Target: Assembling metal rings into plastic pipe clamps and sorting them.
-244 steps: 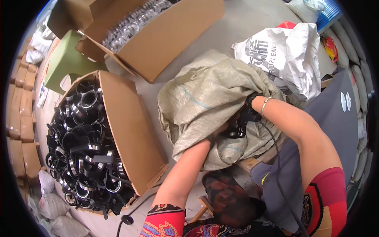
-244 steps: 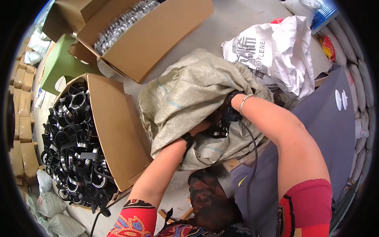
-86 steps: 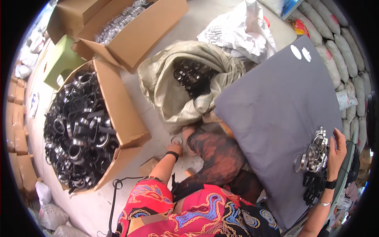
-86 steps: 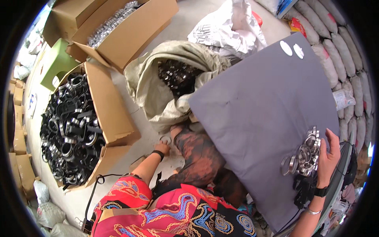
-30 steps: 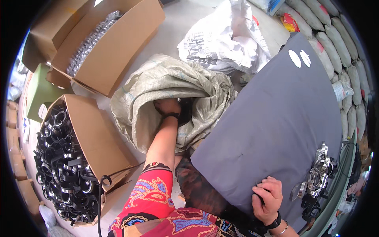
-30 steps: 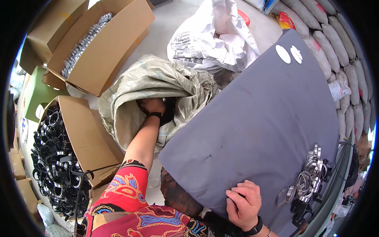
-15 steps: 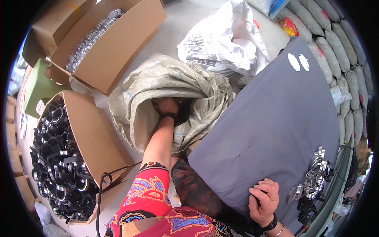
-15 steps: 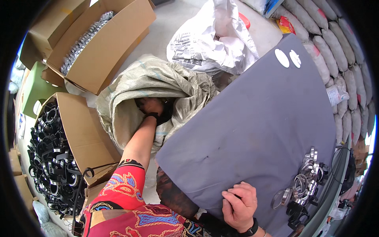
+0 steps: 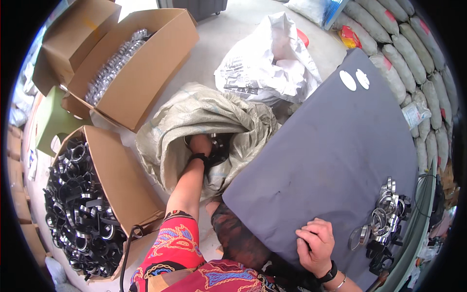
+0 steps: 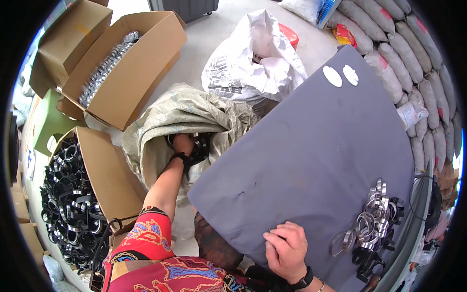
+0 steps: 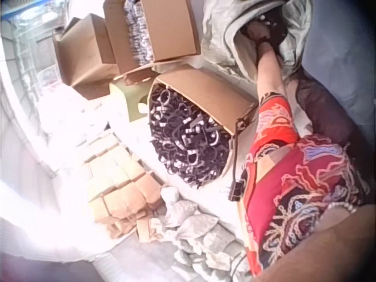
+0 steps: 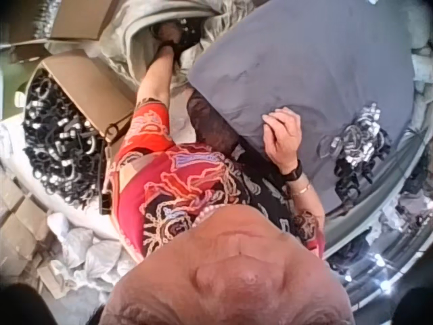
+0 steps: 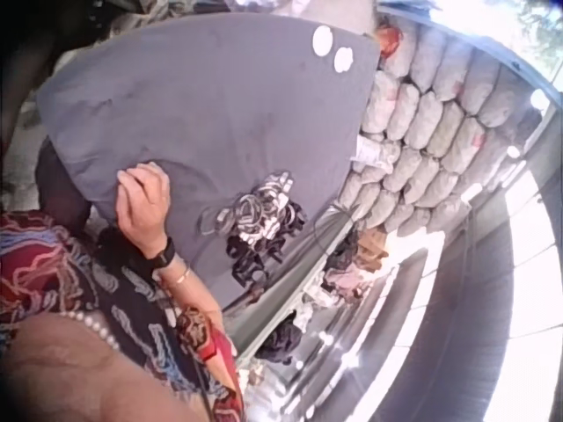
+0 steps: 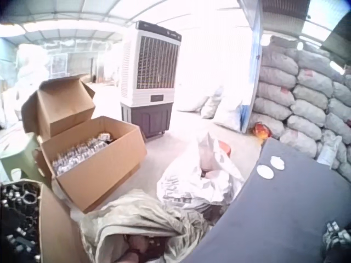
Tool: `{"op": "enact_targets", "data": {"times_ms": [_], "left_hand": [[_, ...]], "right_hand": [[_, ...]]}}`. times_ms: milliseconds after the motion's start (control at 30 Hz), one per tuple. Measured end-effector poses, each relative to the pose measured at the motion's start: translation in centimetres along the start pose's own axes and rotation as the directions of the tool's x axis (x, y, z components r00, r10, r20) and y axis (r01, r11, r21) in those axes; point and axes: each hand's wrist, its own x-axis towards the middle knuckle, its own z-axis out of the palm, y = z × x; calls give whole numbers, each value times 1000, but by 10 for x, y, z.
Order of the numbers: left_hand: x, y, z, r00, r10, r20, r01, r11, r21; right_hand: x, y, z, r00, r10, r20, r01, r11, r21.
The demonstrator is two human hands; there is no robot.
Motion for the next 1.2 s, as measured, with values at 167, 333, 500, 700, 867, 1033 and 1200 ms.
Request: {"op": "enact_targets", "data": {"times_ms": [167, 333, 500, 700, 867, 1033, 1200], "left_hand": [[3, -11, -51, 909, 197, -368, -247, 964, -94], [-45, 34, -146, 905, -107, 411, 382, 629, -677], [-99, 84, -282, 815, -2, 579, 554, 291, -780], [-164, 145, -410, 937, 144, 317, 272, 267, -924], [-201, 271, -391, 735, 586, 343, 50, 457, -888], [-211, 380, -279, 537, 808, 245, -526, 547, -651], [-239, 472, -219, 507, 834, 219, -711, 548, -441]], "right_hand": [[0, -5, 0, 999, -26, -25, 27, 998, 53], [-6, 1, 1, 995, -47, -86, 51, 998, 42], [-13, 9, -8, 991, -72, -116, 78, 996, 48], [-24, -1, -7, 974, -147, -173, 167, 981, 102], [-81, 32, -88, 963, 170, -209, -265, 737, -622], [-115, 81, -111, 905, 374, -203, -416, 680, -603], [-130, 122, -128, 905, 348, -245, -421, 644, -638]]}}
